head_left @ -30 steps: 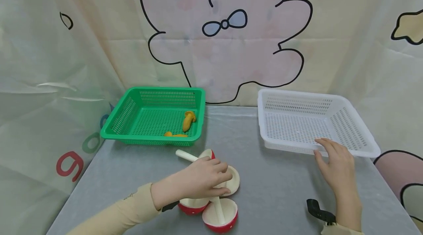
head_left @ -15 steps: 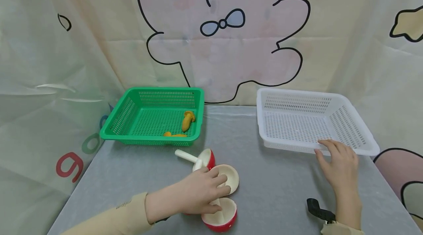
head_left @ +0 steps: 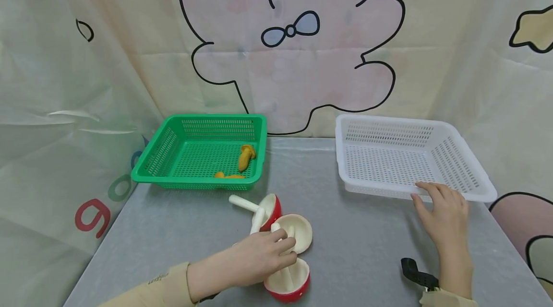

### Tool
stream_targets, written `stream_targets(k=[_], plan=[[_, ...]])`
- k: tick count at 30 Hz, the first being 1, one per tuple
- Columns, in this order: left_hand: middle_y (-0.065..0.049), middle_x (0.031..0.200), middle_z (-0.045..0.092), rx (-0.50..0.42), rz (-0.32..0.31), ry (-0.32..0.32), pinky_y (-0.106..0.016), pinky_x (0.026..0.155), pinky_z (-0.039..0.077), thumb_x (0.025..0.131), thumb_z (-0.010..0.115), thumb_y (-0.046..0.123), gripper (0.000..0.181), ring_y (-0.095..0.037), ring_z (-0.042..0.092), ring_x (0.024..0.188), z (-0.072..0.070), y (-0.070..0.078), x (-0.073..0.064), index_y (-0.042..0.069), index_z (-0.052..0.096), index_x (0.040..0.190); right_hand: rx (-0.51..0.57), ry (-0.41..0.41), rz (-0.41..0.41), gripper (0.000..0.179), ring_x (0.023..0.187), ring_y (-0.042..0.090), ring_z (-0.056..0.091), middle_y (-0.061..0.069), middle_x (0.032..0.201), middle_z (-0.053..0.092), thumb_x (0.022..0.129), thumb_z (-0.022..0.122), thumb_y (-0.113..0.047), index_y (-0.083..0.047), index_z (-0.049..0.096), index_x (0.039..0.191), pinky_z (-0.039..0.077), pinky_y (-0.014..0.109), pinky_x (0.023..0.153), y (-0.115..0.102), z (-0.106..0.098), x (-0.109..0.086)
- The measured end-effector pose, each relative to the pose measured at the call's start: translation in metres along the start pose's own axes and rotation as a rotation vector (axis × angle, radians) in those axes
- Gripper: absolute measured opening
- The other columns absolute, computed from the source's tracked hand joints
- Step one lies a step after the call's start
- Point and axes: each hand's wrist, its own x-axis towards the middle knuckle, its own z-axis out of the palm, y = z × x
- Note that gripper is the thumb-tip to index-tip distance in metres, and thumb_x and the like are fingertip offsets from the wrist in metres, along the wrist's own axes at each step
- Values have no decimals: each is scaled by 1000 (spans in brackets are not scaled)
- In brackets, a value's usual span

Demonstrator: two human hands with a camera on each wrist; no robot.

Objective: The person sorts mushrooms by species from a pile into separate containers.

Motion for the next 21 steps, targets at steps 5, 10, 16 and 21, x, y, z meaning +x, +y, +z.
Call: stream_targets(k=[5, 10, 16, 21], plan=[[9, 97, 57, 7, 19, -15, -14, 68, 44, 79, 76, 22, 24, -8, 49, 83, -1, 0, 0, 23, 61, 98, 4, 11, -11, 29, 105, 46, 49, 26, 110, 61, 79, 71, -5, -3, 66, 107, 30, 63, 99, 1, 1, 0], [8, 97, 60, 2, 28, -10, -15, 74, 46, 80, 77, 27, 25, -8, 50, 84, 0, -3, 2, 21, 64, 101, 4, 19, -20, 29, 104, 46, 50, 26, 109, 62, 78, 72, -5, -3, 66, 107, 30, 63, 99, 1, 1, 1], [8, 87, 57, 3, 27, 101, -15, 70, 44, 82, 71, 16, 13, -8, 48, 80, 4, -10, 7, 19, 64, 93, 5, 22, -29, 29, 104, 46, 50, 25, 109, 62, 78, 72, -6, -4, 66, 107, 30, 64, 98, 2, 2, 1], [10, 83, 55, 34, 37, 140, -13, 66, 42, 80, 73, 15, 15, -6, 47, 78, 5, -20, 16, 20, 62, 89, 8, 29, -34, 29, 104, 46, 50, 25, 109, 62, 77, 73, -6, -4, 67, 105, 30, 65, 98, 3, 2, 0]])
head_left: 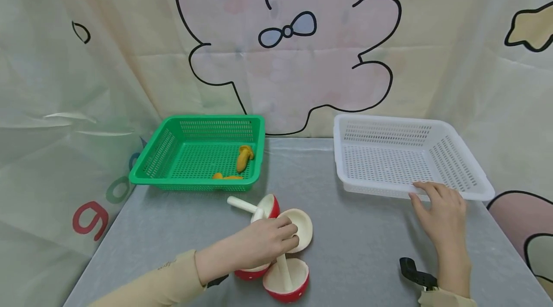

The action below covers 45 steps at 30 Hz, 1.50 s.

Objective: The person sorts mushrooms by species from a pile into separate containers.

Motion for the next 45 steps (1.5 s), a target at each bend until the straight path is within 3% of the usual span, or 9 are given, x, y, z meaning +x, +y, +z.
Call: stream_targets(k=[4, 7, 16, 22, 31, 40, 45], plan=[[11, 80, 55, 49, 3, 34, -12, 62, 41, 80, 72, 13, 15, -5, 48, 76, 3, -9, 9, 21, 60, 84, -5, -25, 7, 27, 105, 47, 49, 25, 110, 62, 80, 71, -8, -5, 66, 106, 29, 65, 99, 1, -1, 0], [11, 78, 54, 38, -10, 48, -12, 58, 39, 82, 69, 9, 15, -5, 48, 74, 4, -15, 15, 21, 59, 81, -12, -50, 22, 26, 107, 47, 49, 25, 112, 61, 82, 69, -10, -5, 65, 107, 28, 66, 101, 1, -1, -1], [12, 80, 55, -21, -40, -9, -13, 47, 25, 84, 64, 10, 13, -5, 47, 72, 0, -24, 33, 21, 58, 82, -20, -40, 29, 27, 107, 47, 49, 26, 111, 61, 81, 71, -8, -3, 65, 106, 27, 66, 103, -1, -2, -1], [11, 87, 62, -89, -54, -29, -11, 54, 40, 89, 63, 15, 6, -4, 53, 78, -3, -31, 48, 20, 64, 91, -27, -28, 20, 28, 106, 47, 50, 26, 109, 62, 79, 72, -7, -3, 66, 105, 29, 66, 102, -1, -1, -2], [9, 96, 67, -195, -70, 33, -12, 71, 49, 91, 62, 17, 8, -6, 59, 85, -1, -37, 65, 18, 67, 98, -14, -3, 6, 28, 105, 45, 50, 25, 108, 62, 78, 73, -7, -4, 67, 105, 29, 66, 101, 1, 0, -2], [4, 89, 67, -415, -99, 201, -9, 71, 48, 84, 68, 6, 12, -7, 60, 81, -4, -47, 77, 12, 70, 94, -24, -6, 15, 28, 104, 45, 50, 25, 108, 62, 77, 74, -7, -3, 67, 105, 30, 64, 100, 0, 0, -3], [3, 88, 67, -479, -139, 240, -7, 71, 47, 84, 69, 5, 11, -7, 60, 79, -10, -57, 84, 11, 70, 93, -20, -5, 13, 28, 104, 45, 51, 25, 107, 63, 77, 74, -6, -2, 67, 104, 30, 64, 99, 0, 0, -2]])
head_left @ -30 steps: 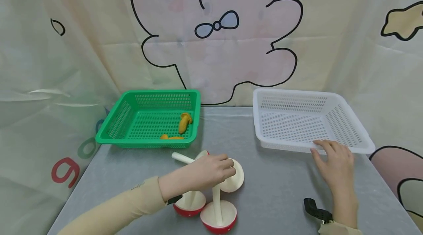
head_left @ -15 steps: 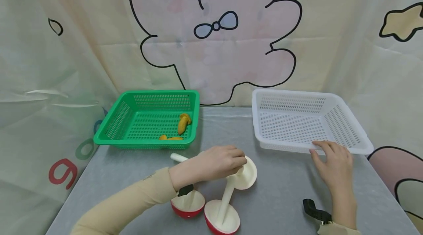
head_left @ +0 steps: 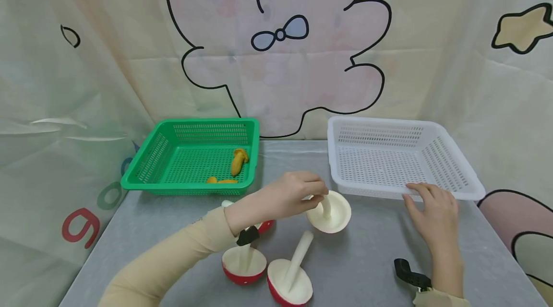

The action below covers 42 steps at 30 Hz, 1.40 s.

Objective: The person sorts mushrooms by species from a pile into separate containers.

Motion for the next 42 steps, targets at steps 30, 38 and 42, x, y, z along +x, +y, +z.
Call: stream_targets(k=[30, 38, 42], plan=[[4, 101, 70, -103, -218, 19, -12, 80, 48, 92, 62, 15, 12, -5, 65, 90, 7, -35, 92, 13, 68, 102, -20, -54, 42, 27, 107, 44, 49, 26, 112, 61, 82, 71, -8, -3, 65, 107, 25, 66, 105, -3, -2, 0], [1, 100, 71, -205, -334, -6, -8, 78, 47, 92, 62, 15, 13, -6, 63, 89, 33, -52, 124, 9, 69, 101, -26, -50, 38, 27, 106, 44, 49, 26, 111, 61, 81, 72, -9, -2, 65, 106, 28, 65, 101, -3, -4, 0], [1, 101, 72, -214, -388, -2, -6, 72, 46, 93, 61, 16, 14, -4, 63, 85, 47, -61, 134, 10, 70, 101, -15, -49, 28, 26, 106, 44, 49, 25, 110, 61, 81, 72, -8, -3, 65, 106, 28, 65, 99, -4, -5, 0]])
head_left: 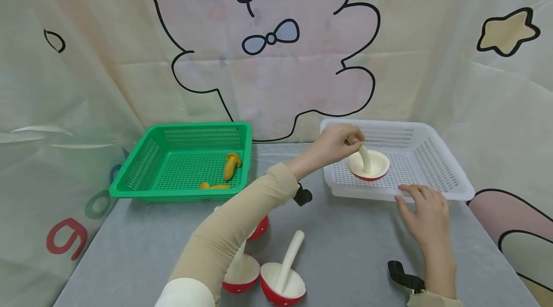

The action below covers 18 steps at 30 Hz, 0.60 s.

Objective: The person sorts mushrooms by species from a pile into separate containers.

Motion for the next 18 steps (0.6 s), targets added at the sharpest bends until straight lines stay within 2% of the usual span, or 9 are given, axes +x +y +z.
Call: stream_targets(k=[7, 10, 15, 18], plan=[[0, 98, 72, -47, -56, 18, -8, 68, 42, 92, 61, 14, 13, -4, 56, 78, 23, -13, 13, 9, 71, 97, 10, 26, -17, 27, 104, 43, 50, 24, 107, 62, 79, 73, -7, -4, 66, 105, 29, 63, 97, 3, 1, -1], [-1, 98, 71, -115, -112, 7, -9, 66, 42, 92, 61, 14, 14, -5, 54, 76, 31, -17, 14, 8, 72, 98, 9, 34, -20, 28, 103, 43, 50, 24, 107, 62, 78, 74, -7, -4, 66, 105, 29, 63, 97, 4, 2, -2], [-4, 101, 71, -232, -199, -1, -9, 66, 46, 93, 61, 14, 15, -6, 59, 79, 47, -23, 15, 6, 72, 99, 6, 46, -32, 28, 102, 42, 51, 22, 105, 63, 77, 75, -7, -4, 67, 104, 30, 62, 95, 5, 2, -2], [-2, 103, 71, -240, -242, -8, -10, 68, 47, 93, 61, 16, 14, -6, 61, 83, 56, -27, 16, 8, 72, 98, 4, 55, -43, 28, 101, 42, 52, 22, 104, 64, 77, 75, -7, -4, 67, 104, 31, 61, 94, 5, 3, -1]])
